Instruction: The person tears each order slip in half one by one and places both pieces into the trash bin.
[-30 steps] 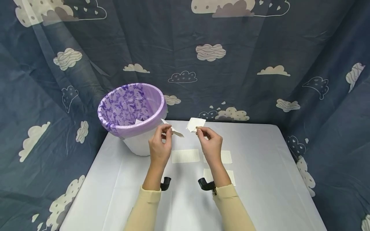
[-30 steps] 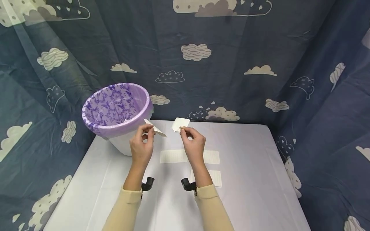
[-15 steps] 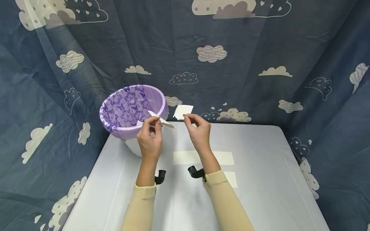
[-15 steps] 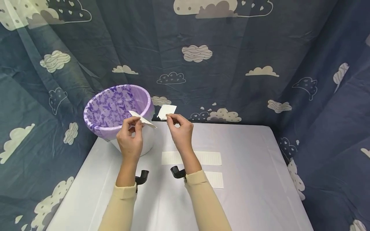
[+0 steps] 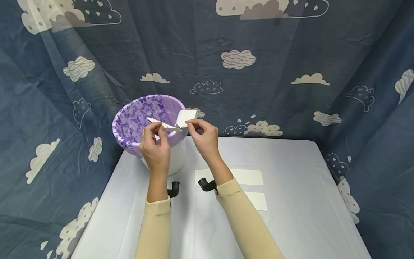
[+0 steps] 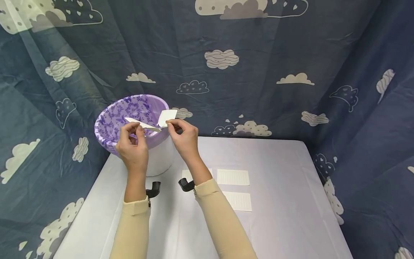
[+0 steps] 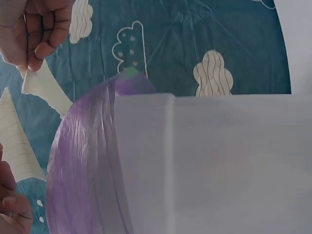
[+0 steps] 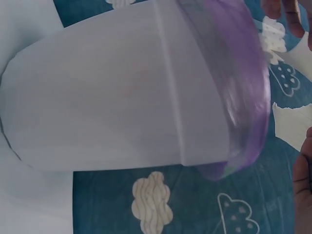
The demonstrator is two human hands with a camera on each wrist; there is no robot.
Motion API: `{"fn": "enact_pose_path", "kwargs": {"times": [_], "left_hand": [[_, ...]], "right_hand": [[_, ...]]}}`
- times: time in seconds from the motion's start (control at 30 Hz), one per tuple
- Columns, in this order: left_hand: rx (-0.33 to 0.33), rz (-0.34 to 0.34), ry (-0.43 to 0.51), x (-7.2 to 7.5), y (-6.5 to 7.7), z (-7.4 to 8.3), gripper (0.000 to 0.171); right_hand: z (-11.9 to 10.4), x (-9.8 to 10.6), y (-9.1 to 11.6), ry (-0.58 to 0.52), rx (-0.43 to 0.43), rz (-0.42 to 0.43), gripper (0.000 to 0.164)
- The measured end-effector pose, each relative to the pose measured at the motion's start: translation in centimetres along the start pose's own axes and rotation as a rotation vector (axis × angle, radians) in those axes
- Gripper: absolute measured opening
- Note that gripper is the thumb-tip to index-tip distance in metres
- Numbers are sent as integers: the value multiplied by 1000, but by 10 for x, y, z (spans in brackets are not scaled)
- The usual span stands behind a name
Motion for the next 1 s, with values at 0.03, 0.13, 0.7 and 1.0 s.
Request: {"fn": "enact_pose_path", "kwargs": {"times": [0.03, 0.13, 0.7, 1.0], "left_hand": [[8, 7, -5, 1, -1, -1, 14], [28, 18, -23, 3, -5, -5, 15], [131, -57, -398, -6, -5, -25, 17], [131, -78, -421, -7, -2, -25, 18]], "right_hand": [[1, -3, -1, 8, 1, -9, 12], [3, -12, -3, 21, -3, -30, 11], [0, -43, -9, 128, 29, -178, 11], [4, -48, -8, 154, 8, -198, 19]]}}
Point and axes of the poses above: each hand's wrist, its own y-axis away from the middle knuckle, its own x-axis out of the back of the hand, z = x × y, the point moved 8 cm from there along -y, towards the middle knuckle, and after that the axes turned 4 degrees about -y, right-handed, at the moved point
